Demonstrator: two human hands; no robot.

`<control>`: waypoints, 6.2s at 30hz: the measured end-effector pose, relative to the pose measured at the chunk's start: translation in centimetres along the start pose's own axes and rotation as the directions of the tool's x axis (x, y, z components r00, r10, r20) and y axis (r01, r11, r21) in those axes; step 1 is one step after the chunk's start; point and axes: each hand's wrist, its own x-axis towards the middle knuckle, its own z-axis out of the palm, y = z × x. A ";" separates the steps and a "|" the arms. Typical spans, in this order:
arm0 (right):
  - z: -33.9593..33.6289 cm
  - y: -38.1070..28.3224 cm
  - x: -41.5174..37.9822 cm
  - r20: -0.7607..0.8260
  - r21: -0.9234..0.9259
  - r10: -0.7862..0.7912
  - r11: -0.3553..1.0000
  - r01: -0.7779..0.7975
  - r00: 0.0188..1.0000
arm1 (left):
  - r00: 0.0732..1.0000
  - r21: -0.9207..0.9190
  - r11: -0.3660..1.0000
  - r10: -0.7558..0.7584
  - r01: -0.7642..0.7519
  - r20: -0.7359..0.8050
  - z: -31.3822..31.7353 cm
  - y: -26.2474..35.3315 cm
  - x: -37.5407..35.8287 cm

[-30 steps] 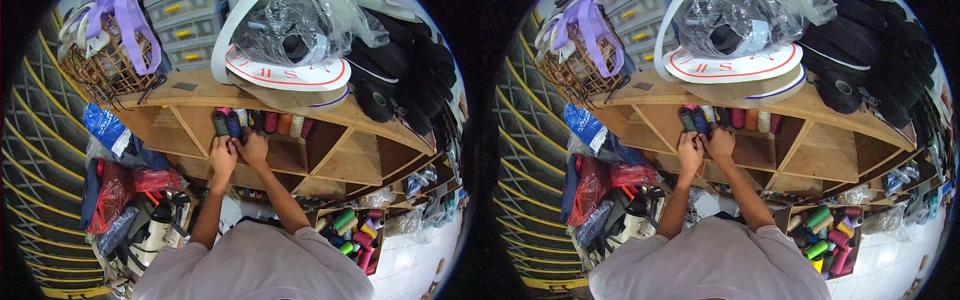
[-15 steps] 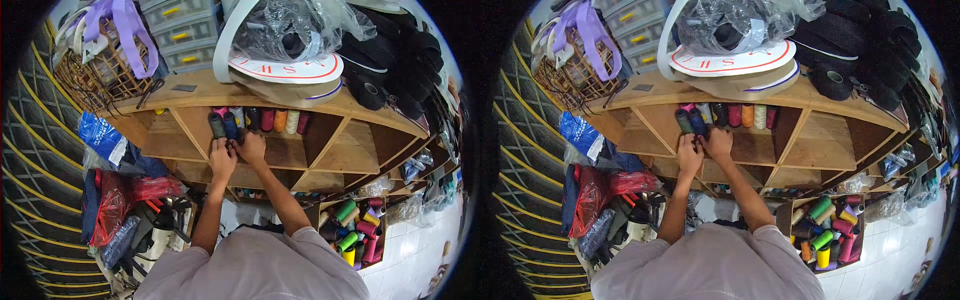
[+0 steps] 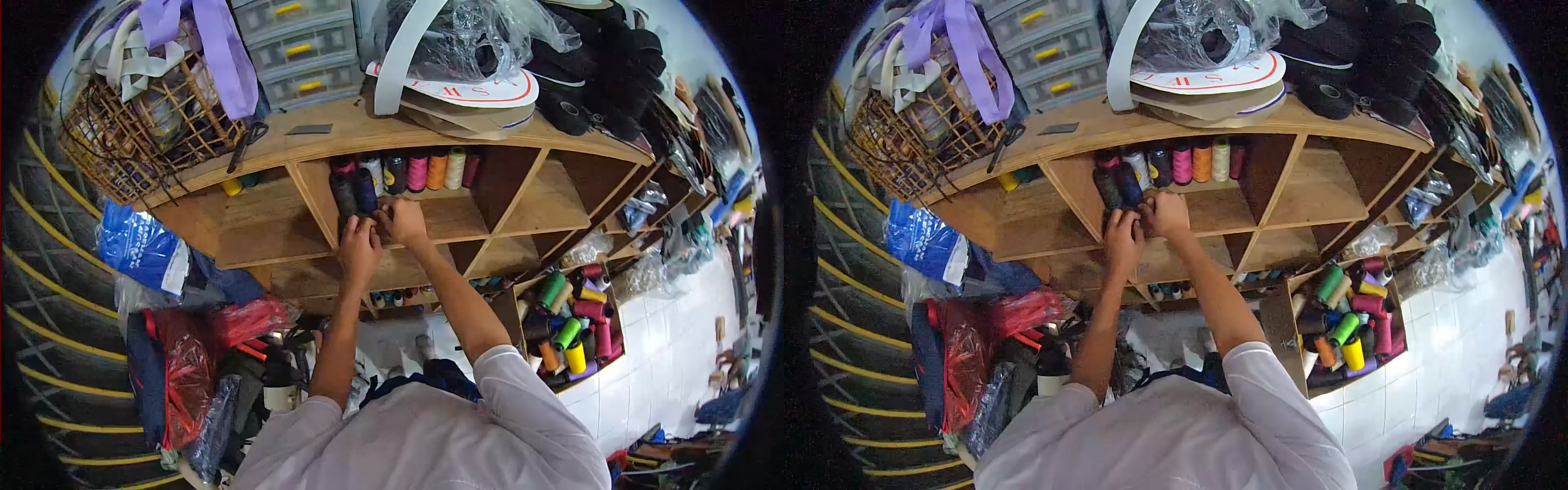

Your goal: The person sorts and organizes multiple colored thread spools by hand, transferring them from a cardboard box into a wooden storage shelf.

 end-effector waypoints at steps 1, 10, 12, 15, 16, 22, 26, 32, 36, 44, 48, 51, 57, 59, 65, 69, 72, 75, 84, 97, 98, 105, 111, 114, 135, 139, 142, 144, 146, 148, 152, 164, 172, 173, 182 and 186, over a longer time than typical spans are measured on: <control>-0.7 -0.7 -0.3 0.033 -0.004 0.007 1.000 -0.007 0.999 | 1.000 -0.020 1.000 0.003 -0.002 0.014 0.1 -0.2 -0.1; -3.0 -3.5 -4.2 -0.078 -0.069 0.022 0.997 -0.027 0.997 | 0.992 -0.044 0.991 0.127 -0.128 -0.023 0.0 -0.9 -0.1; -3.6 -4.2 -5.3 0.112 -0.169 0.095 0.983 -0.075 0.989 | 0.985 -0.084 0.982 0.171 -0.172 -0.018 0.1 -1.3 -0.3; -3.3 -3.9 -7.7 -0.058 -0.100 -0.067 0.993 0.061 0.996 | 0.976 -0.097 0.971 0.218 -0.217 -0.004 -0.1 -1.3 -0.3; -3.3 -4.0 -8.4 -0.055 -0.106 -0.057 0.993 0.050 0.997 | 0.971 -0.073 0.968 0.240 -0.239 0.002 -0.2 -1.2 -0.4; -7.2 -5.5 -14.3 0.044 -0.178 -0.072 0.981 0.079 0.996 | 0.970 -0.054 0.968 0.244 -0.244 -0.011 -0.7 -0.3 -0.7; -6.5 -0.3 -25.7 0.188 0.097 0.175 0.976 -0.196 0.966 | 0.970 -0.035 0.970 0.241 -0.242 -0.040 -0.3 -0.8 -0.9; -10.2 4.9 -42.3 0.279 0.015 0.772 0.591 -0.807 0.571 | 0.966 0.014 0.967 0.253 -0.253 -0.054 0.0 -0.9 -0.9; -14.2 4.9 -41.7 0.115 0.346 0.886 0.387 -0.855 0.448 | 0.945 0.116 0.946 0.315 -0.304 -0.093 0.9 -1.0 -1.2; -17.7 7.5 -41.6 -0.305 0.395 0.886 0.450 -0.801 0.348 | 0.949 0.208 0.946 0.280 -0.248 -0.142 2.6 -1.4 -1.8; -18.7 9.5 -44.1 -0.340 0.285 0.872 0.451 -0.846 0.351 | 0.927 0.251 0.933 0.312 -0.258 -0.209 3.3 -1.0 -2.5; -19.5 11.3 -47.3 -0.288 0.205 0.919 0.334 -0.920 0.269 | 0.936 0.319 0.923 0.290 -0.218 -0.200 3.6 -0.1 -3.0; -21.6 14.8 -52.6 -0.144 -0.128 0.949 0.263 -0.956 0.280 | 0.971 0.410 0.903 0.198 -0.128 -0.134 4.0 2.1 -3.4; -21.4 15.9 -53.1 -0.024 -0.189 0.962 0.262 -0.947 0.271 | 0.964 0.428 0.896 0.206 -0.118 -0.165 4.4 2.1 -3.9; -22.0 15.8 -51.0 0.209 -0.286 0.958 0.254 -0.924 0.199 | 0.975 0.185 0.983 0.032 0.009 -0.218 7.1 4.6 -8.5; -23.2 15.5 -51.2 0.228 -0.214 0.949 0.265 -0.940 0.216 | 0.993 -0.110 0.993 -0.035 0.047 0.112 14.5 7.6 -17.7; -22.8 16.0 -51.7 0.214 -0.151 0.952 0.254 -0.955 0.220 | 0.900 -0.404 0.906 0.067 0.126 0.431 19.4 12.0 -22.8; -23.2 16.2 -51.7 0.228 -0.118 0.946 0.262 -0.958 0.231 | 0.685 -0.457 0.851 0.171 0.260 0.708 21.2 18.2 -24.7; -26.8 14.5 -52.4 0.107 -0.104 0.982 0.167 -0.980 0.156 | 0.412 -0.469 0.853 0.351 0.228 0.841 23.8 26.0 -24.9; -29.7 13.1 -52.4 -0.234 -0.322 0.953 0.108 -0.940 0.190 | 0.135 -0.328 0.859 0.407 -0.392 0.904 28.6 28.3 -26.3; -29.7 13.1 -52.4 -0.221 -0.360 0.955 0.109 -0.927 0.198 | 0.152 -0.341 0.850 0.429 -0.402 0.890 29.4 27.4 -26.9; -28.3 13.5 -52.7 -0.202 -0.516 0.960 0.064 -0.854 0.193 | 0.201 -0.261 0.863 0.375 -0.432 0.905 29.3 27.2 -27.3; -28.9 12.0 -51.8 -0.107 -0.498 0.978 0.102 -0.861 0.178 | 0.236 -0.331 0.926 0.368 -0.182 0.899 28.9 28.0 -26.6; -28.5 11.8 -51.9 -0.115 -0.483 0.979 0.093 -0.870 0.169 | 0.359 -0.519 0.850 0.514 -0.090 0.779 29.0 27.2 -26.9; -28.4 13.1 -54.4 -0.248 -0.395 0.904 0.234 -0.889 0.348 | 0.307 -0.581 0.777 0.507 0.243 0.806 29.4 25.7 -25.9; -28.9 12.5 -54.6 -0.319 -0.443 0.825 0.305 -0.843 0.466 | 0.256 -0.461 0.769 0.385 0.442 0.887 29.2 25.6 -25.4; -31.2 12.0 -53.5 -0.106 -0.405 0.907 0.336 -0.851 0.408 | 0.257 -0.438 0.695 0.356 0.570 0.899 29.1 25.9 -24.3; -31.4 13.1 -53.6 -0.074 -0.301 0.927 0.331 -0.894 0.368 | 0.257 -0.393 0.693 0.298 0.604 0.920 28.4 25.9 -23.7; -31.8 13.7 -53.8 -0.022 -0.238 0.937 0.335 -0.912 0.350 | 0.264 -0.369 0.673 0.258 0.641 0.929 27.7 26.0 -23.2; -32.1 12.8 -53.4 -0.063 -0.313 0.918 0.353 -0.882 0.390 | 0.282 -0.366 0.646 0.235 0.670 0.930 27.6 25.4 -23.3; -31.2 13.1 -53.6 -0.054 -0.465 0.918 0.324 -0.824 0.392 | 0.351 -0.415 0.447 0.224 0.792 0.909 29.0 24.5 -23.9; -32.4 12.0 -51.8 -0.265 -0.027 0.784 0.576 -0.817 0.562 | -0.058 0.062 0.078 -0.058 0.995 0.997 23.9 20.8 -25.2; -29.7 15.0 -47.4 -0.091 0.617 0.907 0.375 -0.692 0.411 | 0.040 -0.030 -0.213 0.044 0.977 0.998 16.1 18.8 -26.2; -29.2 15.1 -46.6 0.070 0.714 0.955 0.153 -0.683 0.287 | 0.070 -0.058 -0.235 0.043 0.970 0.997 15.4 18.5 -26.0; -23.8 7.2 -36.7 0.590 0.805 0.765 -0.582 -0.117 0.259 | 0.338 -0.329 0.111 -0.076 0.938 0.938 13.1 11.1 -22.3; -18.7 8.2 -36.3 0.673 0.730 0.697 -0.680 -0.071 0.246 | 0.590 -0.463 0.448 -0.201 0.765 0.782 7.7 8.9 -18.9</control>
